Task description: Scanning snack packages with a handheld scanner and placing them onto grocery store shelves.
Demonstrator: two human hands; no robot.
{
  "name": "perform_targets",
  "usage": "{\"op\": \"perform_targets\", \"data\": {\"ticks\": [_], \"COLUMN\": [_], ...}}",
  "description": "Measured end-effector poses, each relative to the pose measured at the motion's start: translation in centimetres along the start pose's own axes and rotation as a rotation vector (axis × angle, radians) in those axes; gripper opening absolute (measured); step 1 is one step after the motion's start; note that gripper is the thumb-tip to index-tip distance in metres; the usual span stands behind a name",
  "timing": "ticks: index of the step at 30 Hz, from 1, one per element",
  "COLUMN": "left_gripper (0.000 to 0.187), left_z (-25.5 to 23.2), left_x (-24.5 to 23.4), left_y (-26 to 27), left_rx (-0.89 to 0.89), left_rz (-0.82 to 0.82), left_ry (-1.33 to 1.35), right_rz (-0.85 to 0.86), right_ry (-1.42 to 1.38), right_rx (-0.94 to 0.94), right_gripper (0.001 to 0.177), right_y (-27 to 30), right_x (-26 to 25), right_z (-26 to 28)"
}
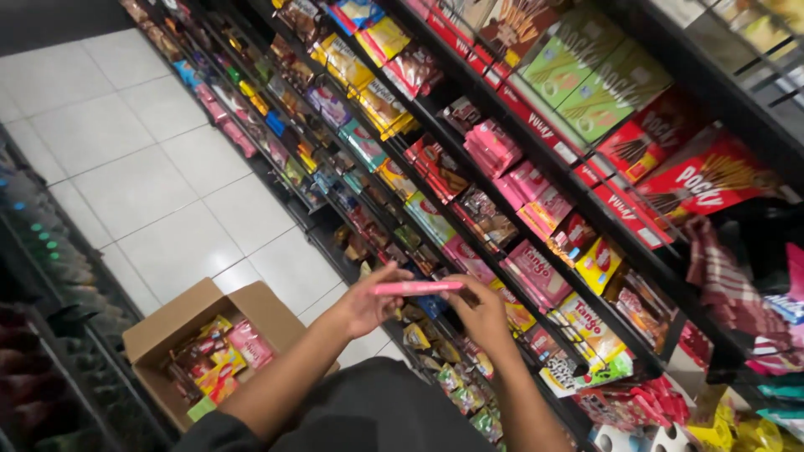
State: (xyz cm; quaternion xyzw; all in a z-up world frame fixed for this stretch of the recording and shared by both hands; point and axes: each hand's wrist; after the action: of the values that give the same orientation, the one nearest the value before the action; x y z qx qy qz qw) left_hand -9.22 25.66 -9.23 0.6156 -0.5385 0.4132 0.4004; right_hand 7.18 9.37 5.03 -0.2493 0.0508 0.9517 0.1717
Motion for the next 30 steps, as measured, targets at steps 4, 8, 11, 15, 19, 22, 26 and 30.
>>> {"op": "perform_targets", "data": {"ticks": [4, 8, 11, 15, 19, 22, 26, 30], "left_gripper": [0.054, 0.063, 0.061, 0.053, 0.065, 0.067, 0.057, 0.057], "left_z": [-1.9, -4.7, -6.0, -7.6, -9.4, -10.6, -12.9, -14.6], "left_x": [2.5, 5.4, 5.1, 6.1, 9.6, 9.2, 6.3, 9.7], "left_y": [0.9, 3.2, 4.2, 5.1, 6.1, 6.6, 7.3, 6.3], "left_rx": [0.128, 0.346, 0.416, 0.302, 0.223, 0.054, 0.269, 0.584], "left_rz": [-0.098, -0.135, -0.171, -0.229, -0.029, -0.084, -0.070, -0.424], "left_ry": [0.014, -0.192, -0.405, -0.919, -0.928, -1.043, -0.918, -0.731], "right_rz": [-0.068, -0.033, 0.053, 0.111, 0.128, 0.154, 0.143, 0.088], "right_ry": [-0.149, -0.226, -0.205, -0.268, -0.269, -0.269, -0.370, -0.316], "right_rx": [0.088, 0.133, 0.118, 0.152, 0.212, 0.203, 0.130, 0.152], "right_gripper": [0.024, 0.025, 0.024, 0.026, 0.030, 0.034, 0.037, 0.039], "right_y": [-1.1, -2.2, -2.4, -2.6, -2.4, -2.2, -1.7, -1.3], "right_x": [-0.7, -1.2, -2.0, -3.2, -4.1, -4.5, -5.9, -7.1], "right_z": [-1.3, -0.4, -0.2, -0.7, 0.8, 0.0, -0.2, -1.2]}}
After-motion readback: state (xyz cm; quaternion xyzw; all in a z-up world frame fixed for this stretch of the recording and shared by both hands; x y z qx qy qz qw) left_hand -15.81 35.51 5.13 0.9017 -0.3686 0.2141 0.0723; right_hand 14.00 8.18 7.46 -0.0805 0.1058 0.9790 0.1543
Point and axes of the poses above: each hand's wrist, its own y-axis away from the middle knuckle, its own x-axis out of the palm, z = x × y, and after that the axes turned 7 degrees about z, right-handed
